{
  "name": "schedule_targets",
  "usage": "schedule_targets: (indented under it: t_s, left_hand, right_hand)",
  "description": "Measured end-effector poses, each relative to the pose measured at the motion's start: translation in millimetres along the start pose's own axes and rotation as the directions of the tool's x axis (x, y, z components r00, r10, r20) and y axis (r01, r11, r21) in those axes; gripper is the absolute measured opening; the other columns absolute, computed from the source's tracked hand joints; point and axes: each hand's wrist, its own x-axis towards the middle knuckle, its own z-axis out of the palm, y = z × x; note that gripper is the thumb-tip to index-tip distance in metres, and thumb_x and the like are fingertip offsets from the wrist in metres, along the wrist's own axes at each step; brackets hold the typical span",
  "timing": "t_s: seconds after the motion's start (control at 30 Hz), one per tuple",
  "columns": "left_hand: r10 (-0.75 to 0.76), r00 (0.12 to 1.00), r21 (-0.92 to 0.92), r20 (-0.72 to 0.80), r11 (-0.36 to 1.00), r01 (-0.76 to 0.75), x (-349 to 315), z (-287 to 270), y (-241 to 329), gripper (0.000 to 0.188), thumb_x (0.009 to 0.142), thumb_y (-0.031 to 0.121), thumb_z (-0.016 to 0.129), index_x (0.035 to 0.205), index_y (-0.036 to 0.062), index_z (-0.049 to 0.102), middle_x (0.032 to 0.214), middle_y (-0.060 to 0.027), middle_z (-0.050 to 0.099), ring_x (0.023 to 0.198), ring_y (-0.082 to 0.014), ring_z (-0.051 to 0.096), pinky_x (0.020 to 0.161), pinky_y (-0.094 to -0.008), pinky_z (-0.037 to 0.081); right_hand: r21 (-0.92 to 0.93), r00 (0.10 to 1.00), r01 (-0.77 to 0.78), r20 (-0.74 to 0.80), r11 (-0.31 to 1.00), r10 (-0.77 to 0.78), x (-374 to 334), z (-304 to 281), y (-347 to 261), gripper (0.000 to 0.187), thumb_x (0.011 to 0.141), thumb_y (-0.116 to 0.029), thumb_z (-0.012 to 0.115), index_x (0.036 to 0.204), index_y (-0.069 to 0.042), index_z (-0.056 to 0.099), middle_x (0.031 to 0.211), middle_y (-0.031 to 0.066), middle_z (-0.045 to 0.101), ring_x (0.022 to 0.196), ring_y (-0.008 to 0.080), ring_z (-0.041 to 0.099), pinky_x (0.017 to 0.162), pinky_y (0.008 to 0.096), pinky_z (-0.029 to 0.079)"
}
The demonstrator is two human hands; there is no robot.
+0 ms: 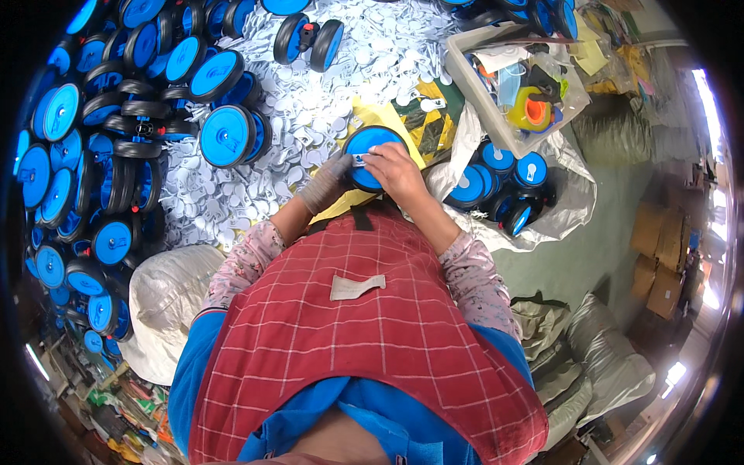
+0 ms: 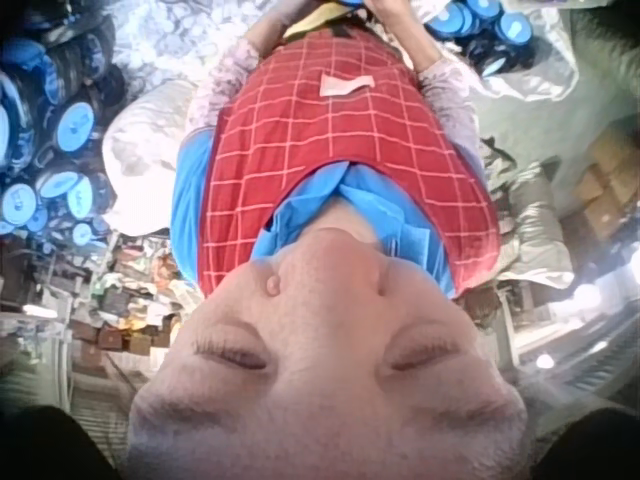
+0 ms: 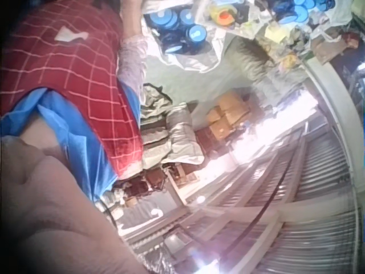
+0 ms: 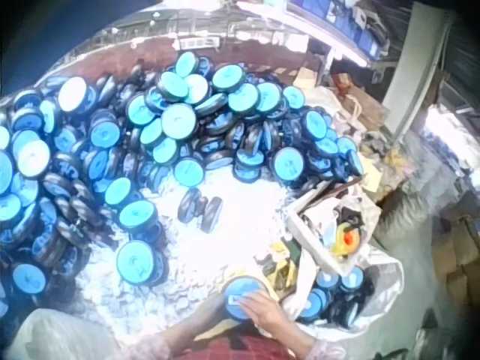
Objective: The person repeatedly picks up blue plastic wire spools, places them on a yellow work surface, and affixes small white labels to the top of each spool. After labeling, the spools are placed into a large white sack. The person then lifts and moves the sack across the floor.
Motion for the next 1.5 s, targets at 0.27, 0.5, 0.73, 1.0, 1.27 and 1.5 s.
schedule_targets:
  t_s: [0.27, 0.5, 0.73, 1.0, 1.27, 1.5]
  left_hand:
    - [-0.218, 0.959, -0.256, -0.184, 0.952, 0.167, 8, 10, 2, 0.056, 0.095, 0.03, 0.063, 0.138, 0.0009, 0.044, 0.116, -0.0126, 0.062, 0.097, -0.0185, 0.063, 0.078, -0.0313, 0.055]
    - [-0.254, 0.962, -0.444, -0.105, 0.877, 0.183, 11, 6, 40, 0.047, 0.093, 0.023, 0.067, 0.128, -0.003, 0.048, 0.113, -0.0121, 0.063, 0.098, -0.0185, 0.062, 0.082, -0.0325, 0.054]
    - [0.337, 0.914, 0.878, 0.227, 0.336, -0.342, 10, 32, 28, 0.038, 0.079, 0.023, 0.068, 0.116, 0.0137, 0.064, 0.12, -0.0128, 0.063, 0.117, -0.0319, 0.057, 0.102, -0.0448, 0.044]
    - [0.168, 0.933, 0.618, -0.318, 0.783, 0.069, -28, 44, -10, 0.031, 0.096, 0.017, 0.051, 0.124, 0.0056, 0.058, 0.121, -0.0208, 0.06, 0.112, -0.0401, 0.056, 0.097, -0.0426, 0.045]
    - [-0.121, 0.926, -0.102, -0.357, 0.991, 0.091, 14, 44, 4, 0.042, 0.102, 0.034, 0.048, 0.13, 0.0021, 0.049, 0.104, -0.0149, 0.062, 0.093, -0.0244, 0.063, 0.08, -0.0329, 0.053]
    - [-0.446, 0.876, -0.657, -0.185, 0.719, 0.227, 52, 37, 19, 0.05, 0.1, 0.05, 0.049, 0.125, 0.0068, 0.056, 0.105, -0.009, 0.064, 0.088, -0.0169, 0.064, 0.077, -0.0318, 0.055]
  right_hand:
    - [-0.064, 0.777, -0.574, 0.272, 0.816, 0.568, 39, -1, 18, 0.085, 0.061, -0.032, 0.088, 0.135, -0.014, 0.05, 0.126, 0.0197, 0.055, 0.118, 0.0392, 0.054, 0.1, 0.0417, 0.045]
    - [0.336, 0.755, -0.652, 0.375, 0.68, 0.538, 38, 1, 141, 0.047, 0.086, -0.036, 0.071, 0.126, -0.011, 0.062, 0.103, 0.0153, 0.068, 0.094, 0.0313, 0.065, 0.085, 0.0363, 0.052]
    - [-0.41, 0.895, -0.435, -0.1, 0.802, 0.435, 33, -5, 194, 0.034, 0.083, -0.023, 0.073, 0.112, -0.009, 0.064, 0.091, 0.014, 0.063, 0.1, 0.0361, 0.06, 0.087, 0.0426, 0.049]
    - [0.407, 0.759, -0.599, 0.013, 0.69, 0.651, 7, -31, 171, 0.031, 0.083, -0.002, 0.068, 0.114, -0.002, 0.063, 0.107, 0.0115, 0.069, 0.094, 0.0208, 0.067, 0.084, 0.0333, 0.053]
    - [-0.018, 0.956, 0.207, 0.216, 0.978, -0.198, 17, -66, 48, 0.032, 0.083, -0.001, 0.068, 0.114, -0.004, 0.065, 0.103, 0.0109, 0.065, 0.099, 0.0289, 0.063, 0.089, 0.0356, 0.051]
    - [-0.129, 0.996, -0.023, 0.079, 0.991, 0.033, -4, -60, 36, 0.03, 0.079, -0.005, 0.071, 0.108, -0.005, 0.068, 0.105, 0.0111, 0.066, 0.104, 0.0299, 0.06, 0.092, 0.0371, 0.049]
